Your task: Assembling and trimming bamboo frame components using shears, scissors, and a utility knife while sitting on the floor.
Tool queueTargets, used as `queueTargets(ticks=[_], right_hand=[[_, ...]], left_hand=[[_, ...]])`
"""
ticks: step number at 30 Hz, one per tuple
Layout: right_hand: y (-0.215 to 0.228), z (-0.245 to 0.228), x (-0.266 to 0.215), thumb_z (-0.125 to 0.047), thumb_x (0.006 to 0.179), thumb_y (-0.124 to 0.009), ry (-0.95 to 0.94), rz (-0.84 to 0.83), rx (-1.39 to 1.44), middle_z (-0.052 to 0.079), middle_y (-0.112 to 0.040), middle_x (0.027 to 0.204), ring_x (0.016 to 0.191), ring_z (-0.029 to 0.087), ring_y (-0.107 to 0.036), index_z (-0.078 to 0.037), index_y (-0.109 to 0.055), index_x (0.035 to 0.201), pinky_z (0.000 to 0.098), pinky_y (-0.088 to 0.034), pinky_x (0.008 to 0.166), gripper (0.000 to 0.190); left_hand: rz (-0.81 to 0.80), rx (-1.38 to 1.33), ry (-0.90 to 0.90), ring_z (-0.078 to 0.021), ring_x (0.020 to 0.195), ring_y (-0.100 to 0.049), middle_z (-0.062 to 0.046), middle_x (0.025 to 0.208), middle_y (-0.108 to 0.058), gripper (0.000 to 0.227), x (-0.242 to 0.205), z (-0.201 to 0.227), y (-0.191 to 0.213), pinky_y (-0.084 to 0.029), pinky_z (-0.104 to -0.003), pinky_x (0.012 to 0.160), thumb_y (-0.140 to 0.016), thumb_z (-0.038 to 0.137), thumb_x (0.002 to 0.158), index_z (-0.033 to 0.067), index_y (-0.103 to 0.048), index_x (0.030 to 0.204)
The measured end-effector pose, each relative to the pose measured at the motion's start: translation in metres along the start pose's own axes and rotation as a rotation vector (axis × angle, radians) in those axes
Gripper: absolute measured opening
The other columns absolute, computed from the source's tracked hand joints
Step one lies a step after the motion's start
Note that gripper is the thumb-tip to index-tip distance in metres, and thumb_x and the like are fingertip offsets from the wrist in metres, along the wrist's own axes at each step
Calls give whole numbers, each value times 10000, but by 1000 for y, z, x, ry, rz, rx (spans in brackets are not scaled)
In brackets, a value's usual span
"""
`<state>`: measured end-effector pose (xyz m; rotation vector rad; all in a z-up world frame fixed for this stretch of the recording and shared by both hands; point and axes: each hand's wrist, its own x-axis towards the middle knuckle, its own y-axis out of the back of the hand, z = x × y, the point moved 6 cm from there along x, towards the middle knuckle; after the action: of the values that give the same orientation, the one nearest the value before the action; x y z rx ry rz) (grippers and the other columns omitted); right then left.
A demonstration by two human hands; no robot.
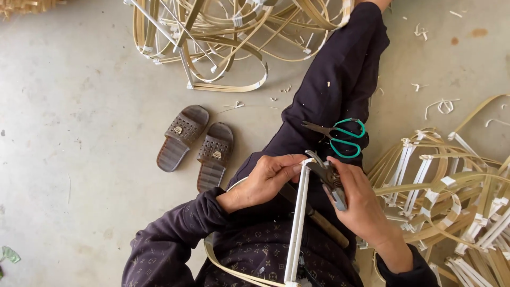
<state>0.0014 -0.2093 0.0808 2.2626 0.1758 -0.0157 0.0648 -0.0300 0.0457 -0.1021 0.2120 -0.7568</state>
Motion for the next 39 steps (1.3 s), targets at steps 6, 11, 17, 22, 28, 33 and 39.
queueTargets(ticks=[6, 11, 17, 22, 28, 33, 39], right_hand=[[-33, 56, -19, -262, 950, -713, -409, -187, -154, 93, -709, 915, 862, 241, -731, -129, -594, 1276, 399, -562, 796, 373], [-33, 49, 0, -359, 921, -749, -332, -88, -84, 143, -689, 926, 852, 290, -716, -57, -554, 1295, 466, -554, 796, 519], [-34, 24, 6, -436, 715, -793, 181, 32, -231, 235, -626, 1206, 1149, 409, -614, 11, -510, 1330, 508, -497, 989, 810], [-30, 55, 1, -77, 1036, -576, -103, 22, 715, 170, -631, 1415, 1296, 289, -620, 45, -468, 1490, 423, -493, 1146, 483], [-27, 60, 10, 2, 1005, -525, -248, 25, 974, 183, -655, 1344, 1158, 241, -672, 33, -431, 1524, 386, -571, 1015, 528], [-31, 63, 7, -9, 1021, -520, -280, 148, 1025, 183, -651, 1350, 1173, 218, -667, 35, -429, 1522, 368, -568, 994, 511], [-19, 70, -14, -7, 1049, -555, -259, 378, 967, 153, -699, 1273, 1094, 184, -682, 7, -517, 1480, 356, -577, 978, 433]], left_hand=[[-24, -23, 64, -60, 819, -578, -32, 932, -682, 358, -1, -8, -5, -529, -233, 752, -529, 178, 1096, 23, -620, 1405], [187, -242, 138, -79, 796, -585, -32, 969, -687, 380, 19, -37, 41, -519, -241, 707, -529, 145, 1091, 36, -600, 1448], [427, -591, -90, -178, 956, -669, -113, 1107, -701, 444, 22, -1, 109, -546, -322, 858, -467, 97, 1109, 39, -459, 1549], [482, -584, -224, -174, 1072, -634, -136, 1269, -663, 492, 10, 35, 105, -513, -333, 968, -484, 68, 1134, 61, -397, 1618], [325, -356, -278, -161, 1030, -681, -120, 1268, -673, 672, -9, 84, 55, -618, -364, 950, -614, 24, 1074, 134, -306, 1661], [-7, -146, -274, -187, 1261, -626, -143, 1469, -572, 632, -10, 112, 9, -510, -327, 1118, -637, -20, 1026, 62, -344, 1580], [205, 265, -154, -165, 990, -717, -123, 1128, -771, 689, -1, 62, 30, -596, -312, 933, -768, 23, 926, 8, -456, 1540]])
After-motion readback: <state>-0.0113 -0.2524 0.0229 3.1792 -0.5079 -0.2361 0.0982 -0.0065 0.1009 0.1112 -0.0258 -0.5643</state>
